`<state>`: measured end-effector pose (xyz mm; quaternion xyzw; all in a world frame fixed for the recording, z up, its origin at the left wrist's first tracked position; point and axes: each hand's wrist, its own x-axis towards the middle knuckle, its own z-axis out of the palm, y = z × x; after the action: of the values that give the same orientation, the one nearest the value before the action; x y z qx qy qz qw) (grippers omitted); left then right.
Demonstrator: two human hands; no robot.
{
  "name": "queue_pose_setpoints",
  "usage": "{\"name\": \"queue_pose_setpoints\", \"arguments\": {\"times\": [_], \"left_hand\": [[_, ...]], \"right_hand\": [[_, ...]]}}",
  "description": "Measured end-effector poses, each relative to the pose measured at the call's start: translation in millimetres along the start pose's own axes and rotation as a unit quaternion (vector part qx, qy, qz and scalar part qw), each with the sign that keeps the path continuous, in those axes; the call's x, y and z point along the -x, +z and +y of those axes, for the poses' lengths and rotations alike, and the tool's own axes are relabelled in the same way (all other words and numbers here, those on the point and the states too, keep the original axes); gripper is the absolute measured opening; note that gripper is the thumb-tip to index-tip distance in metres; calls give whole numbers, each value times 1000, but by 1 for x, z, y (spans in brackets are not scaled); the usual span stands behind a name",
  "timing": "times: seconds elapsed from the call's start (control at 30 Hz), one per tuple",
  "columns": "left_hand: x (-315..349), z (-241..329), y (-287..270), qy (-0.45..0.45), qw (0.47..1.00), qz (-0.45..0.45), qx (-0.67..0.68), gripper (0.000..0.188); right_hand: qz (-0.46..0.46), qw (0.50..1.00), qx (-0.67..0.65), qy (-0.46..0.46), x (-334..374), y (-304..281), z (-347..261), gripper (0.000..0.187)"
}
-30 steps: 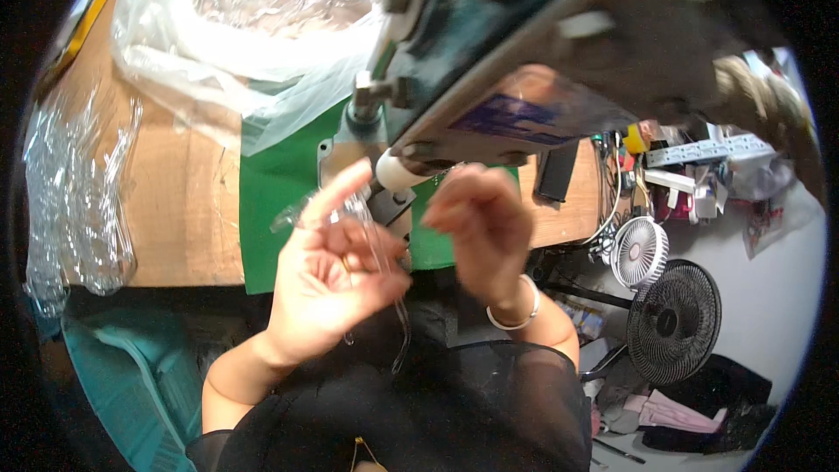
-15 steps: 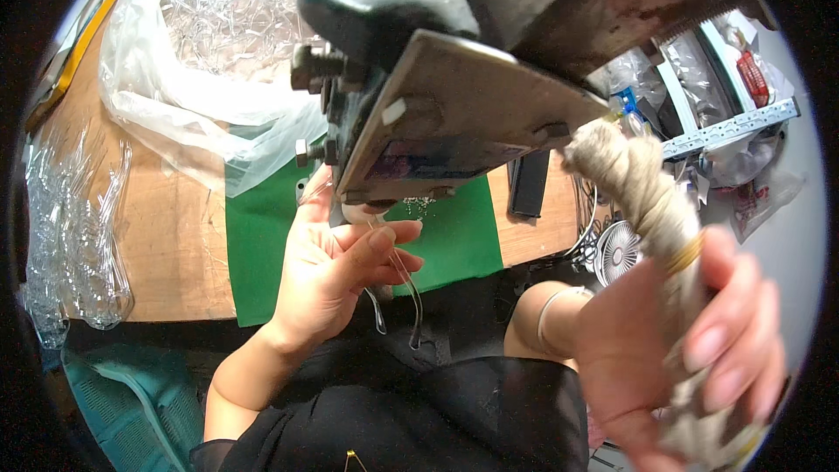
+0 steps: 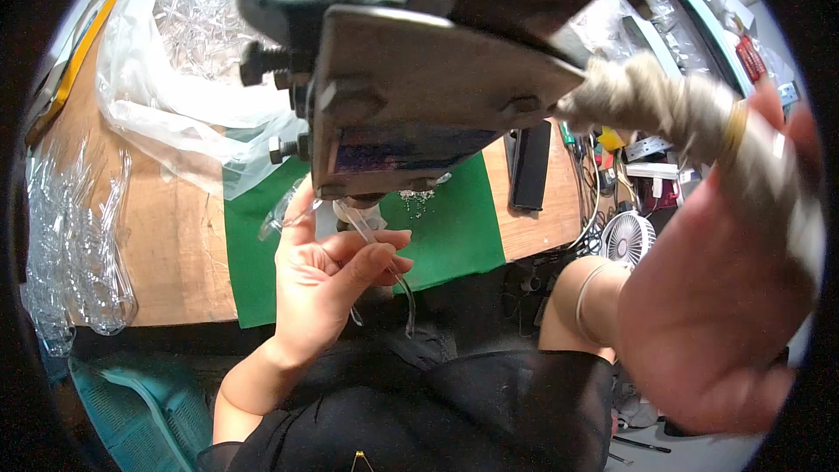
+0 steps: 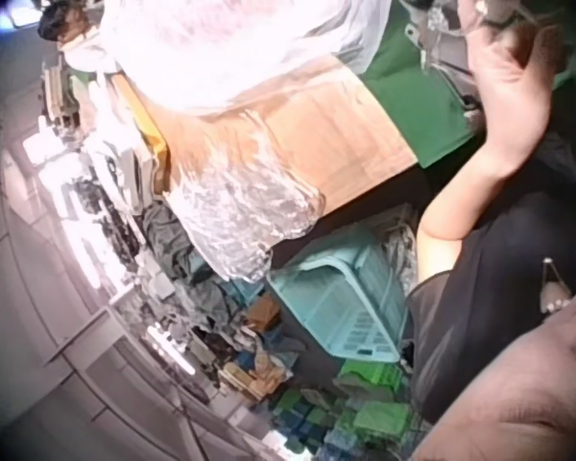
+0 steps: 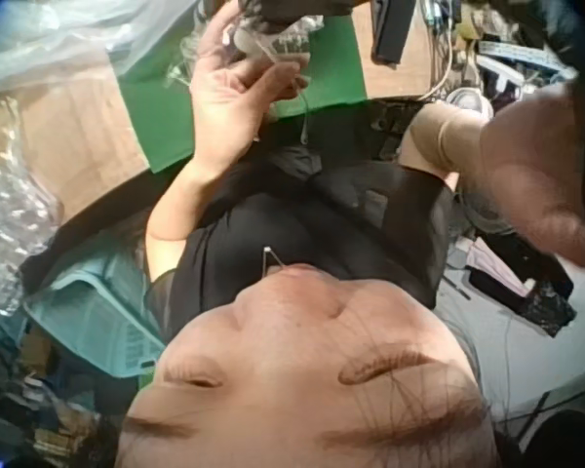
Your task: The person repeatedly picks clear safety glasses from a plastic bag, places them on a green mat, and uses a vertical press tool to attach small components to the frame. The person then removes the glasses and repeats the process with new units.
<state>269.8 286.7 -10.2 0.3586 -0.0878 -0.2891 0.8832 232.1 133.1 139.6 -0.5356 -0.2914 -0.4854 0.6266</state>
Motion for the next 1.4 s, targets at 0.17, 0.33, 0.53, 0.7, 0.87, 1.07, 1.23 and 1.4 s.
{"name": "queue_pose_setpoints", "arguments": {"times": [0.17, 0.33, 0.53, 0.7, 0.87, 1.07, 1.23, 1.4], "left_hand": [[4, -5, -9, 31, 999, -16, -25, 73], [22, 10, -36, 172, 975, 28, -139, 43], [25, 11, -44, 279, 952, 16, -125, 44], [37, 15, -54, 228, 973, 22, 33, 20], [43, 24, -41, 112, 986, 120, 0, 54], [35, 27, -50, 152, 988, 12, 23, 33], [40, 38, -68, 23, 996, -46, 67, 22], [47, 38, -67, 19, 999, 27, 39, 41]], "right_hand": [[-113, 962, 241, 58, 57, -67, 29, 53], [-278, 769, 454, 353, 199, -122, 83, 9], [-219, 730, 456, 460, 214, -133, 98, 9], [-194, 722, 486, 453, 223, -125, 105, 7], [-254, 727, 529, 356, 233, -130, 109, 10], [-153, 725, 407, 534, 220, -140, 105, 12], [-210, 737, 457, 451, 227, -134, 101, 8], [-229, 731, 458, 451, 224, -130, 105, 8]]}}
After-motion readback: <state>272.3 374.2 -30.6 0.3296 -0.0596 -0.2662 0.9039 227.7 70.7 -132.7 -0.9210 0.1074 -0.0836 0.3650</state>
